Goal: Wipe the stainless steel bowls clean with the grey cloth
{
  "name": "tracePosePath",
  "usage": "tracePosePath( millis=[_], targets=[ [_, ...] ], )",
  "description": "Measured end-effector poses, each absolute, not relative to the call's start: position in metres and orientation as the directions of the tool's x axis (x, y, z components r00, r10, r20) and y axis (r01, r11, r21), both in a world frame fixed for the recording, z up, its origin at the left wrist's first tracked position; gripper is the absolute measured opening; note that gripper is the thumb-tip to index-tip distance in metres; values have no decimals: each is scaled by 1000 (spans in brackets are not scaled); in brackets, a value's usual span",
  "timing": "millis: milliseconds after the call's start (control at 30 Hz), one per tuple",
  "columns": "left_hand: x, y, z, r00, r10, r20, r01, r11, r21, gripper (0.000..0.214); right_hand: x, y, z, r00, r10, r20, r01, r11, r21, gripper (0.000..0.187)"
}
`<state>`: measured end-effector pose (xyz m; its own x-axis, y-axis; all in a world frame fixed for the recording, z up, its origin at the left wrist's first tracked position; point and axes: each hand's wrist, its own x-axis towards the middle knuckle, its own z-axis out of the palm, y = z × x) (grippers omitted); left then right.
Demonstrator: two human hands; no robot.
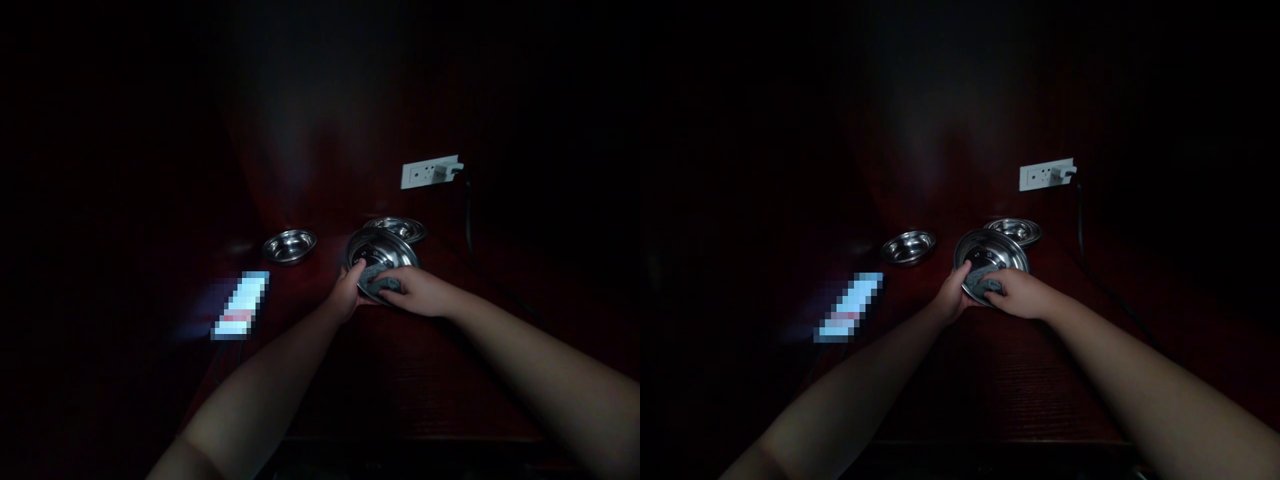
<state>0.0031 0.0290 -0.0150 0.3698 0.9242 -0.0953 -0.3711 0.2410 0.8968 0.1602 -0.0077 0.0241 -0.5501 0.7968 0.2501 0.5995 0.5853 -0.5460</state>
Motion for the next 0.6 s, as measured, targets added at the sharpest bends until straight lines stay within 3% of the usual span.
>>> tracePosePath(
  millis=[400,600],
  targets=[
    [2,27,-12,378,919,-111,-353,254,901,59,170,-4,30,-467,881,74,781,450,-432,18],
    [1,28,-13,381,918,-110,-353,254,900,61,170,-4,30,-451,889,77,782,436,-446,18]
  ],
)
